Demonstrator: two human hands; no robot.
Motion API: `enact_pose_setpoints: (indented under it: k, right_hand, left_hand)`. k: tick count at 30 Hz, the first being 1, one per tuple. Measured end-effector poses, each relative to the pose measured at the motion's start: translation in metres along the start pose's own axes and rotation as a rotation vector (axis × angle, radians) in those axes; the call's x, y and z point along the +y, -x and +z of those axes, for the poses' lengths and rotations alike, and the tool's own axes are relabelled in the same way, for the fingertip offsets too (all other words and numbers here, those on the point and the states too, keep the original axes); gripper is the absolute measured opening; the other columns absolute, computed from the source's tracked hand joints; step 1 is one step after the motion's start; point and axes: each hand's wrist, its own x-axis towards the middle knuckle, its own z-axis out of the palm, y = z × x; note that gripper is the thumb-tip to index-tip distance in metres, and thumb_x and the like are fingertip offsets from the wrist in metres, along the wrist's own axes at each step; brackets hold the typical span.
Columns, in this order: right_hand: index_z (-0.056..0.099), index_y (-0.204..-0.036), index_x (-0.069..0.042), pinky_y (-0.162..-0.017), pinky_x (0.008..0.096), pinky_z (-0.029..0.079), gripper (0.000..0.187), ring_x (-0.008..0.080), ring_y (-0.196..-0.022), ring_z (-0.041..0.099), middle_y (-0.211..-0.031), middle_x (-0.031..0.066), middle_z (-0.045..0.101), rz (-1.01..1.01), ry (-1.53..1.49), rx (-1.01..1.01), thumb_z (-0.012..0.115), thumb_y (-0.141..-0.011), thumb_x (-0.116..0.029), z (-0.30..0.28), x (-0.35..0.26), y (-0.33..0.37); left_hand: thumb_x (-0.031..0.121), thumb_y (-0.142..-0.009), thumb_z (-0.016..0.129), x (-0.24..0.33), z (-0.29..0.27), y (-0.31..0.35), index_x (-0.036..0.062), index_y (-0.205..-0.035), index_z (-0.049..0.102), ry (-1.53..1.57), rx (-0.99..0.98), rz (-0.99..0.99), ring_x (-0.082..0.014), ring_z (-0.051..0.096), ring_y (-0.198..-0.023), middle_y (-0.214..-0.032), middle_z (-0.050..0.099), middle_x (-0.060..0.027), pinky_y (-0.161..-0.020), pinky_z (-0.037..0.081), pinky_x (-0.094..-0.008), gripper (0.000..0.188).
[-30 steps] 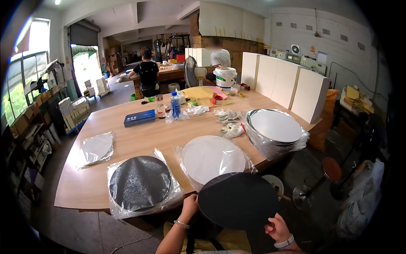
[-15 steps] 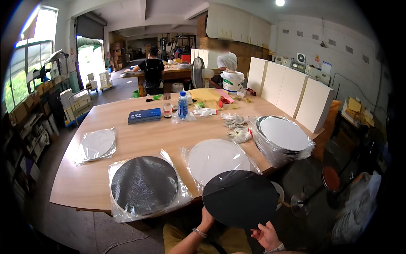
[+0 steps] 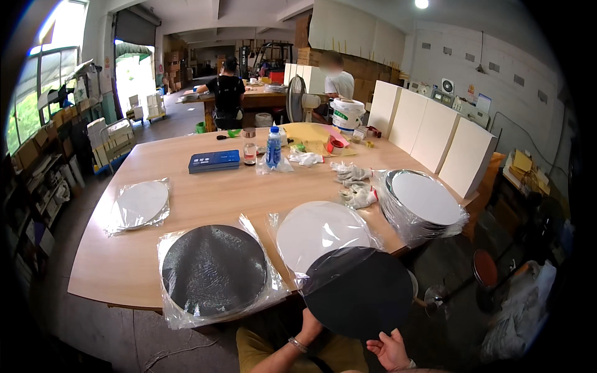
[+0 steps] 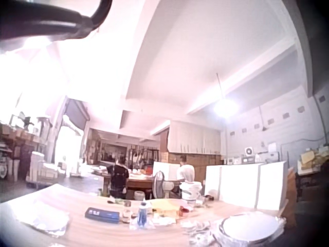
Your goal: The person wraps round white plates in clear plastic film. They pick up a plate, place it on a black circular base, and smooth the plastic over the surface. The person repeats this process for multiple plates, stacking the wrapped items on the table.
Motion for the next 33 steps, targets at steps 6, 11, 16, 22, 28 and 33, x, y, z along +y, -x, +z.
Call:
enact_pose_setpoints:
  k: [6,11,16,22,28,33]
  right_hand:
    - [0.041,-0.123,-0.012,-0.081,0.0403,0.053,0.033,0.0257,-0.097,0.062,-0.103,0.0112,0.062,0.077,0.169,0.059,0.052,-0.093,-0.010,0.013,0.014,-0.006]
    - [0.045,-0.120,-0.011,-0.080,0.0408,0.054,0.027,0.0272,-0.098,0.061,-0.104,0.0128,0.062,-0.474,0.964,-0.161,0.051,-0.094,-0.011,-0.076,0.047,-0.024]
    - [0.028,-0.137,-0.018,-0.103,0.0472,0.030,0.049,0.0284,-0.116,0.051,-0.117,0.0132,0.059,0.014,0.137,0.136,0.050,-0.094,-0.012,0.021,0.024,-0.003]
    - [0.028,-0.093,-0.013,-0.068,0.0388,0.058,0.020,0.0330,-0.085,0.066,-0.090,0.0185,0.058,-0.065,0.139,0.088,0.046,-0.093,-0.005,0.031,0.035,-0.003]
    - [0.025,-0.094,-0.012,-0.069,0.0412,0.058,0.022,0.0337,-0.086,0.066,-0.089,0.0202,0.058,-0.076,0.227,0.131,0.046,-0.093,-0.004,0.026,0.040,-0.003]
    - [0.028,-0.102,-0.009,-0.071,0.0434,0.058,0.019,0.0326,-0.087,0.066,-0.093,0.0177,0.059,-0.090,0.269,0.093,0.045,-0.094,-0.004,0.019,0.050,-0.005]
  left_hand:
    - [0.015,-0.085,0.060,-0.041,0.012,0.000,-0.0020,-0.097,0.062,0.421,0.295,-0.159,-0.0199,0.064,-0.080,-0.084,0.067,-0.0117,-0.072,0.050,-0.0337,0.021]
    - [0.018,-0.088,0.053,0.003,-0.009,-0.011,-0.0034,-0.097,0.060,0.173,0.123,-0.246,-0.0193,0.064,-0.078,-0.083,0.068,-0.0113,-0.068,0.049,-0.0308,0.024]
    - [0.019,-0.085,0.058,-0.025,0.004,0.002,-0.0009,-0.100,0.061,0.255,0.095,-0.121,-0.0267,0.066,-0.083,-0.091,0.068,-0.0116,-0.072,0.050,-0.0324,0.025]
    - [0.019,-0.087,0.057,-0.026,0.013,0.003,0.0001,-0.101,0.062,0.371,0.012,-0.239,-0.0224,0.065,-0.079,-0.089,0.068,-0.0098,-0.069,0.050,-0.0308,0.024]
    - [0.019,-0.089,0.056,0.031,-0.034,0.005,0.0012,-0.102,0.063,0.201,-0.736,-0.545,-0.0182,0.065,-0.076,-0.088,0.068,-0.0080,-0.067,0.050,-0.0291,0.023]
    - [0.028,-0.090,0.058,0.151,-0.088,-0.067,0.0044,-0.105,0.063,-0.148,-1.482,-0.281,-0.0167,0.066,-0.074,-0.086,0.068,-0.0095,-0.068,0.050,-0.0310,0.028]
